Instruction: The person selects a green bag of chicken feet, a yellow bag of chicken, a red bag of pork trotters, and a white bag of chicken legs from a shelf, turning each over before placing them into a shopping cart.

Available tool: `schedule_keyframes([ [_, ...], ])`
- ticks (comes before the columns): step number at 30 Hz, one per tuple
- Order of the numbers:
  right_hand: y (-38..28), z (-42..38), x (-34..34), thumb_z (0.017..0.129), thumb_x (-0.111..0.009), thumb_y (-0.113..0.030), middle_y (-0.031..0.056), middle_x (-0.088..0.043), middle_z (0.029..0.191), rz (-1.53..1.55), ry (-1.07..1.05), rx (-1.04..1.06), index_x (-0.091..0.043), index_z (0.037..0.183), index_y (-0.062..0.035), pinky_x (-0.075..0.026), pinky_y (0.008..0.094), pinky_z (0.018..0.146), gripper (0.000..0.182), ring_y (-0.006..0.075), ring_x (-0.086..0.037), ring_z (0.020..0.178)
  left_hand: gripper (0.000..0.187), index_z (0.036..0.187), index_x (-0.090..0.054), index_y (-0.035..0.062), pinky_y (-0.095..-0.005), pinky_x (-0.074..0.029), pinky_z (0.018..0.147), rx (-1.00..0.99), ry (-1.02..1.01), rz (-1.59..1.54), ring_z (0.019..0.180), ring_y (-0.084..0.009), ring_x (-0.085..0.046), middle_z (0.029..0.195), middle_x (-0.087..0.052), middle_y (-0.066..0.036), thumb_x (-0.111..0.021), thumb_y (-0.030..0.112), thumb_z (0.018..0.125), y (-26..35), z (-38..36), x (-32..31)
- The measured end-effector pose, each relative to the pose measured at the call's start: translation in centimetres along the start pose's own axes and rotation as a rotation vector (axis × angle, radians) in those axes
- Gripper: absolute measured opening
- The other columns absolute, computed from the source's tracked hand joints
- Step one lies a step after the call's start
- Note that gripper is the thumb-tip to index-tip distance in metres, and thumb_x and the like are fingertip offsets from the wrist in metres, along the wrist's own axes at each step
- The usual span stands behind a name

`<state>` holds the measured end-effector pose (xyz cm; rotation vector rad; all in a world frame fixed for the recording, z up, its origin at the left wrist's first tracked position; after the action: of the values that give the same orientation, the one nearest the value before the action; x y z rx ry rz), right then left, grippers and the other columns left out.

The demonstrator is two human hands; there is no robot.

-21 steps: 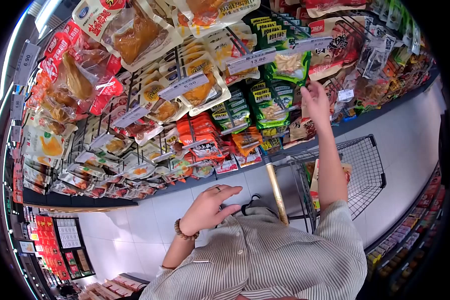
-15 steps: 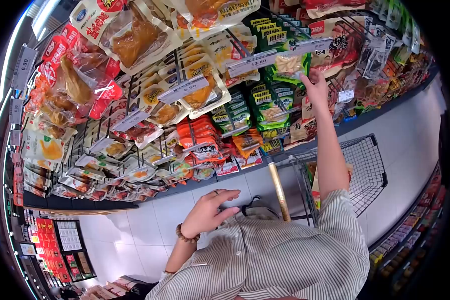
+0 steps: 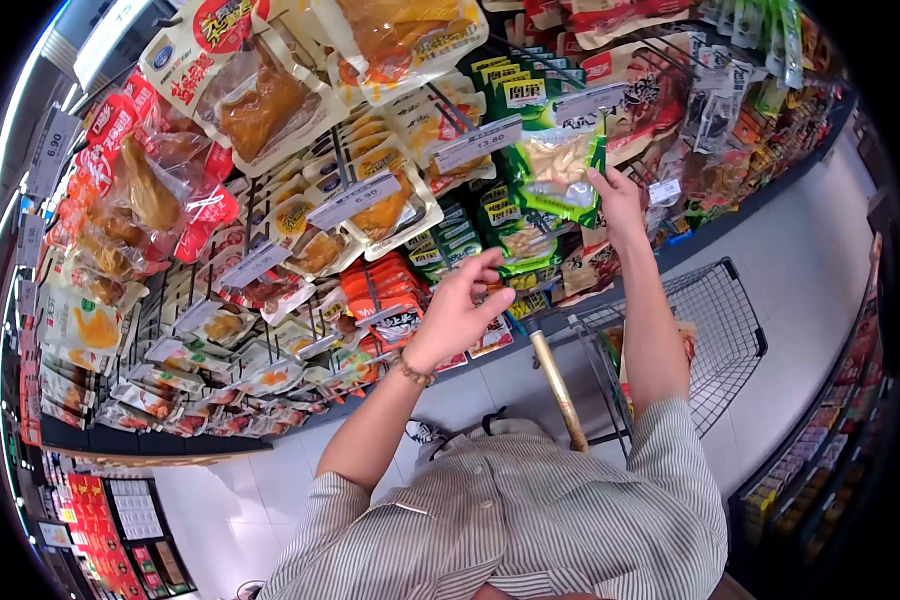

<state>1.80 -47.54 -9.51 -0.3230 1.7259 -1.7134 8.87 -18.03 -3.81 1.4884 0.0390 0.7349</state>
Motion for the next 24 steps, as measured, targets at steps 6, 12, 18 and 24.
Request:
schedule_keyframes([
  [6, -1.6, -5.3, 1.0, 0.098, -0.055, -0.015, 0.0065, -0.067, 0.102, 0.152, -0.054, -0.117, -0.062, 0.113, 0.0006, -0.053, 0.0287, 0.076, 0.023, 0.0131, -0.065, 0.088, 0.062, 0.139, -0.041, 0.0016, -0.0359, -0.044, 0.099, 0.010, 0.170, 0.011, 0.119, -0.0221, -0.051, 0.136, -0.048, -0.013, -0.071, 0.016, 0.086, -1.5, 2.6, -1.0],
  [12, -3.2, -9.4, 1.6, 0.097, -0.054, -0.012, 0.0091, -0.067, 0.106, 0.215, -0.008, -0.112, -0.060, 0.114, 0.0029, -0.053, 0.0299, 0.081, 0.024, 0.0150, -0.067, 0.090, 0.062, 0.139, -0.039, -0.0007, -0.0342, -0.045, 0.098, 0.008, 0.090, -0.272, 0.117, -0.0208, -0.051, 0.135, -0.048, -0.014, -0.071, 0.013, 0.087, -0.8, 3.2, -2.6],
  [18, -0.7, -15.3, 0.4, 0.095, -0.058, -0.012, 0.0097, -0.068, 0.102, 0.231, -0.023, -0.259, -0.062, 0.110, 0.0038, -0.053, 0.0276, 0.078, 0.022, 0.0137, -0.067, 0.087, 0.062, 0.134, -0.039, -0.0065, -0.0292, -0.051, 0.089, 0.093, 0.008, -0.637, 0.104, -0.0164, -0.060, 0.122, -0.058, -0.015, -0.072, 0.010, 0.085, -1.4, 1.4, -3.9],
  [24, 2.3, -20.2, -2.0, 0.095, -0.059, -0.013, 0.0080, -0.068, 0.102, 0.219, -0.031, -0.316, -0.062, 0.110, 0.0037, -0.052, 0.0258, 0.075, 0.023, 0.0103, -0.064, 0.084, 0.032, 0.119, -0.059, -0.0046, -0.0285, -0.052, 0.085, 0.245, 0.018, -0.643, 0.095, -0.0130, -0.064, 0.110, -0.067, -0.008, -0.066, 0.005, 0.089, -3.3, -3.4, -4.3],
])
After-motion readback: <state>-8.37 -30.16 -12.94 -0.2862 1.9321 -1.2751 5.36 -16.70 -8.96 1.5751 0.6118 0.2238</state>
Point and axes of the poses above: each hand's wrist, its own z-axis towards the middle knuckle, its own x-axis out of the back of the hand, y = z × x, the point moved 4 cm from there along z, towards the middle knuckle
